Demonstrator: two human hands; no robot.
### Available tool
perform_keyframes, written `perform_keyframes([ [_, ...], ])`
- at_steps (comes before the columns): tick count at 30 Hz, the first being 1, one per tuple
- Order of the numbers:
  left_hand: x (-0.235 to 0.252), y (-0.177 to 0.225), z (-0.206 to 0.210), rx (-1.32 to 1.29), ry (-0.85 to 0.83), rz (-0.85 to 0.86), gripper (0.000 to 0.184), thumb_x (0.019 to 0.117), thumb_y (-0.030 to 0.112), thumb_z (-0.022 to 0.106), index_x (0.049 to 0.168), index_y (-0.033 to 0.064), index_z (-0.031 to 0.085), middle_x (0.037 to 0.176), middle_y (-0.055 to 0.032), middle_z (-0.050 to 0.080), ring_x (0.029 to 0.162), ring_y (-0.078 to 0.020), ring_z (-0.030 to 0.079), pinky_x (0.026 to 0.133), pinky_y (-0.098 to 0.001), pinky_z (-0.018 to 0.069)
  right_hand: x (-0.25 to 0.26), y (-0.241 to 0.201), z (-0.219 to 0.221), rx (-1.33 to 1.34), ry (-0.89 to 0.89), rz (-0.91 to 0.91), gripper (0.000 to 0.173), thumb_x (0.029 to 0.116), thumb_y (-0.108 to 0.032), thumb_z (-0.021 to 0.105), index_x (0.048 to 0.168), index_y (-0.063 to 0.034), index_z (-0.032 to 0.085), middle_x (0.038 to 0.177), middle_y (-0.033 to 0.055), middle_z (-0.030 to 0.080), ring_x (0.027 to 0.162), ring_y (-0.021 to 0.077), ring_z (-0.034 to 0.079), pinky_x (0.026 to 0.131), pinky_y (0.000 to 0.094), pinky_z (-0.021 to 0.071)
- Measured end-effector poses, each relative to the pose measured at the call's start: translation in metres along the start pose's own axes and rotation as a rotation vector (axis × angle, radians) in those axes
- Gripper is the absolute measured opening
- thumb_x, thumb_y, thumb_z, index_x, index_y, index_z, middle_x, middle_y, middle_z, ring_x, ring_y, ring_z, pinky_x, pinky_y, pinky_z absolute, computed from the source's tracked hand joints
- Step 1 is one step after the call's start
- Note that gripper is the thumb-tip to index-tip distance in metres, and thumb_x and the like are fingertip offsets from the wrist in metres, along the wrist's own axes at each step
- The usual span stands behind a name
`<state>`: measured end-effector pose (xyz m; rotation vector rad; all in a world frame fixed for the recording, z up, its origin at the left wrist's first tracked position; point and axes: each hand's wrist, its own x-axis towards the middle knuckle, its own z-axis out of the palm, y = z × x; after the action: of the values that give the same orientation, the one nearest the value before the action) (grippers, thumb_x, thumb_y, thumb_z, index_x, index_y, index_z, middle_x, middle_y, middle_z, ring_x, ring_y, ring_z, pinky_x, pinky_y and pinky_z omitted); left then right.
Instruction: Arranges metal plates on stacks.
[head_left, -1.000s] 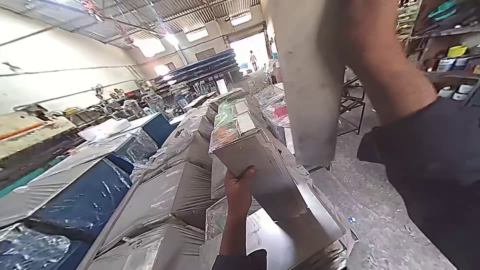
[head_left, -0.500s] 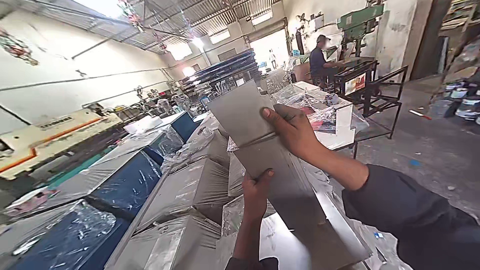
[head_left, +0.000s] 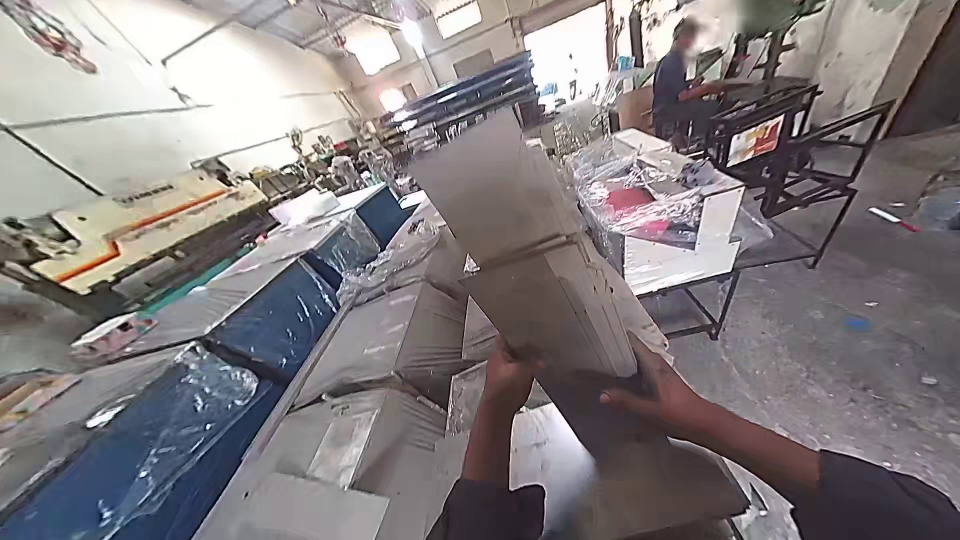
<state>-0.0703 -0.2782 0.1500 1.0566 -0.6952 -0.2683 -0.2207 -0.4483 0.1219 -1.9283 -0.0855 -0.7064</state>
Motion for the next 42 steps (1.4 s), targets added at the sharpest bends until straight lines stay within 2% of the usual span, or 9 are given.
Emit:
perform_keyframes([
  [5, -0.017, -0.045, 0.016, -0.046, 0.046, -0.015, 0.039, 0.0704, 0.019, 0.089, 0.103, 0.0114, 0.069, 0.090, 0.0067, 0.076, 0.085, -0.0041, 0.072, 0.079, -0.0285, 0.0614, -0.004, 0.013, 0.021, -0.302, 0.255, -0.077, 0.058, 0.0919, -0.042, 0.072, 0.118, 0.0090, 0.061, 0.092, 0.0132, 0.075, 0.086, 0.0107, 0.074, 0.079, 0.0282, 0.0603],
  [10, -0.018, -0.036, 0.031, -0.073, 0.096, 0.116, 0.016, 0.0797, -0.006, 0.073, 0.095, -0.0026, 0.070, 0.086, -0.0034, 0.075, 0.082, -0.0080, 0.071, 0.081, -0.0309, 0.0610, -0.005, 0.016, 0.029, -0.215, 0.282, -0.109, 0.076, 0.0941, -0.036, 0.072, 0.131, 0.0252, 0.045, 0.117, 0.0272, 0.066, 0.112, 0.0094, 0.066, 0.101, 0.0242, 0.0515],
  [15, -0.021, 0.008, 0.032, -0.097, 0.211, 0.026, 0.011, 0.0884, -0.008, 0.071, 0.099, -0.0059, 0.070, 0.089, -0.0093, 0.073, 0.084, -0.0102, 0.069, 0.082, -0.0301, 0.0590, 0.029, -0.005, 0.034, -0.074, 0.281, -0.166, 0.070, 0.0863, -0.028, 0.082, 0.128, 0.0149, 0.045, 0.118, 0.0148, 0.065, 0.110, 0.0087, 0.066, 0.100, 0.0280, 0.0557],
  [19, -0.044, 0.061, 0.012, 0.072, 0.385, -0.080, 0.020, 0.0994, 0.022, 0.069, 0.110, 0.0052, 0.069, 0.089, -0.0070, 0.072, 0.077, -0.0132, 0.069, 0.070, -0.0335, 0.0597, 0.063, -0.048, 0.056, -0.071, 0.079, -0.052, 0.064, 0.0836, -0.035, 0.084, 0.132, -0.0067, 0.052, 0.114, -0.0024, 0.068, 0.103, 0.0014, 0.067, 0.092, 0.0261, 0.0579],
  [23, -0.085, 0.096, -0.042, 0.041, 0.608, -0.158, 0.040, 0.0973, 0.047, 0.069, 0.120, 0.0138, 0.068, 0.099, -0.0054, 0.073, 0.084, -0.0153, 0.071, 0.073, -0.0381, 0.0616, 0.078, -0.088, 0.117, 0.041, -0.240, 0.096, 0.029, 0.1047, -0.045, 0.055, 0.118, -0.0200, 0.061, 0.090, -0.0098, 0.065, 0.079, -0.0006, 0.064, 0.070, 0.0251, 0.0567],
  [26, -0.122, 0.107, -0.101, 0.008, 0.875, -0.186, 0.050, 0.0918, 0.048, 0.075, 0.121, 0.0085, 0.066, 0.101, -0.0088, 0.074, 0.086, -0.0190, 0.073, 0.077, -0.0405, 0.0627, 0.081, -0.082, 0.191, 0.324, -0.465, 0.349, 0.043, 0.1098, -0.051, 0.037, 0.112, -0.0189, 0.065, 0.086, -0.0074, 0.069, 0.078, 0.0027, 0.067, 0.070, 0.0261, 0.0595],
  [30, -0.175, 0.116, -0.177, 0.085, 1.218, -0.201, 0.043, 0.0915, 0.036, 0.078, 0.113, 0.0006, 0.067, 0.093, -0.0132, 0.073, 0.081, -0.0214, 0.072, 0.073, -0.0391, 0.0625, 0.085, -0.035, 0.318, 0.266, -0.761, 0.595, 0.035, 0.1072, -0.028, 0.057, 0.133, -0.0045, 0.059, 0.105, 0.0090, 0.071, 0.088, 0.0150, 0.071, 0.080, 0.0346, 0.0610],
  [34, -0.217, 0.132, -0.245, 0.196, 1.447, -0.288, 0.037, 0.0956, 0.032, 0.075, 0.107, -0.0021, 0.066, 0.087, -0.0137, 0.072, 0.076, -0.0210, 0.072, 0.069, -0.0385, 0.0624, 0.080, -0.007, 0.440, 0.000, -1.047, 0.636, 0.058, 0.1022, -0.041, 0.064, 0.144, -0.0022, 0.053, 0.130, 0.0226, 0.065, 0.113, 0.0322, 0.066, 0.096, 0.0496, 0.0536],
  [42, -0.235, 0.147, -0.344, 0.284, 1.600, -0.375, 0.039, 0.0973, 0.035, 0.072, 0.108, -0.0022, 0.067, 0.094, -0.0143, 0.073, 0.082, -0.0209, 0.073, 0.074, -0.0404, 0.0622, 0.078, 0.018, 0.497, 0.233, -0.962, 0.716, 0.037, 0.1045, -0.034, 0.062, 0.119, -0.0003, 0.066, 0.099, 0.0094, 0.070, 0.084, 0.0121, 0.068, 0.079, 0.0323, 0.0577],
])
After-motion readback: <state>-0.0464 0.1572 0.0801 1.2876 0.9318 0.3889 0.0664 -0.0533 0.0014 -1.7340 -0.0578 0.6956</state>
